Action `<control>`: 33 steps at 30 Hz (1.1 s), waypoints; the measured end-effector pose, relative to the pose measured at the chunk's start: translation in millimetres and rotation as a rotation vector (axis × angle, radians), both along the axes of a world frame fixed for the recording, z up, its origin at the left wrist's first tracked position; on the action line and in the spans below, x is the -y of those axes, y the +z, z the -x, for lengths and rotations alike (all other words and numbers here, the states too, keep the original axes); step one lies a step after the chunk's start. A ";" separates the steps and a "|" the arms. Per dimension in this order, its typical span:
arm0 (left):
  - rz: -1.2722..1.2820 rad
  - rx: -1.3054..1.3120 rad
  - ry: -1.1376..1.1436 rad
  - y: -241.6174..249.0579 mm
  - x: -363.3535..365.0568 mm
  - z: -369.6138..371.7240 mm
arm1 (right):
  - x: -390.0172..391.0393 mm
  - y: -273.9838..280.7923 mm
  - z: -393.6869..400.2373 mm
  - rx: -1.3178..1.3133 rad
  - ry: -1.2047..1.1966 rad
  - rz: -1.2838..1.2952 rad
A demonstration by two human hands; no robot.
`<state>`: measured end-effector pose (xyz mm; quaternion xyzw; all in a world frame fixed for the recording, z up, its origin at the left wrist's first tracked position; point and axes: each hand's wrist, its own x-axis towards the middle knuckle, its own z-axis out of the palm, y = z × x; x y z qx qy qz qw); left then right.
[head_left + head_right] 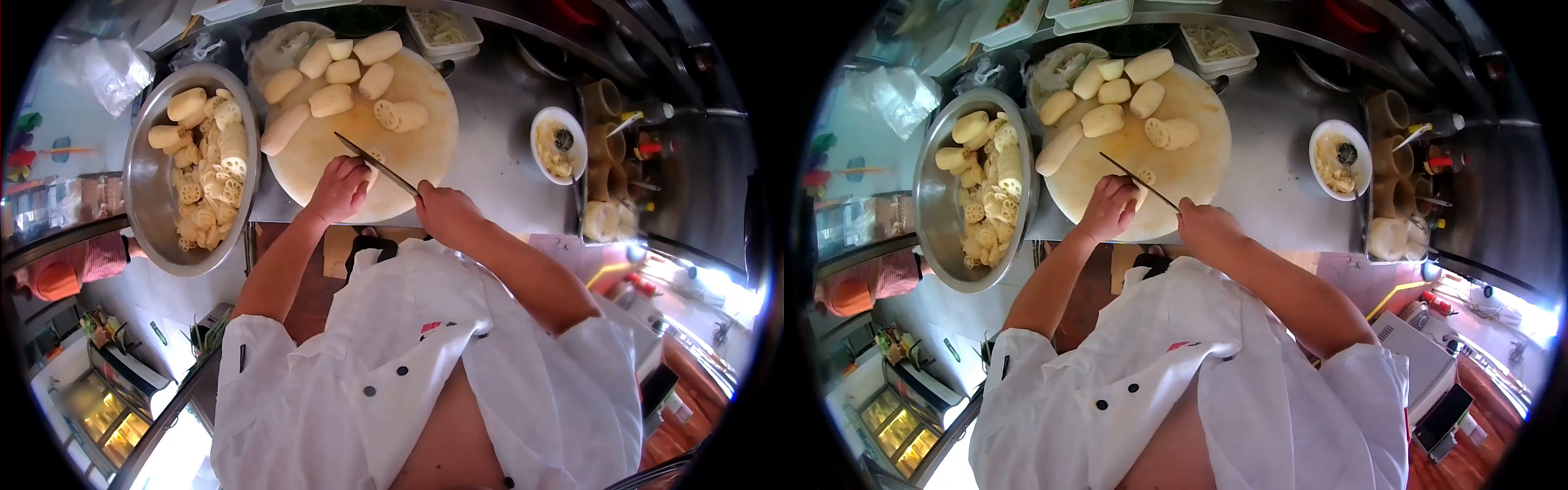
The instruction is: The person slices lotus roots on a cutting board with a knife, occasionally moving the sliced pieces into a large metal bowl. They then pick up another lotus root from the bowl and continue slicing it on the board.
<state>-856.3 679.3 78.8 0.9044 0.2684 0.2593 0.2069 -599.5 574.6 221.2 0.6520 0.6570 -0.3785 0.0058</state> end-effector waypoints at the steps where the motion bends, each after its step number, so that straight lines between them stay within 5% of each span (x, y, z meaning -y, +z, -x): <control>1: 0.005 0.009 -0.001 -0.7 1.1 0.8 | 2.1 8.6 -2.3 0.005 0.010 0.017; 4: -0.012 0.028 0.022 -0.7 2.4 0.5 | 0.8 14.1 -4.0 0.014 0.037 0.037; 11: 0.019 0.030 0.020 2.7 2.8 0.0 | -29.8 -91.1 30.6 -0.022 -0.054 -0.103; 18: -0.028 0.052 0.014 -1.9 3.9 3.3 | -17.0 2.2 14.4 0.030 0.026 0.021; 26: -0.004 0.062 0.057 0.1 -2.5 10.3 | -34.1 -87.3 37.5 0.016 0.032 -0.111; 33: -0.079 0.067 0.064 -1.4 2.5 13.0 | -17.8 -19.6 21.5 0.041 0.038 -0.048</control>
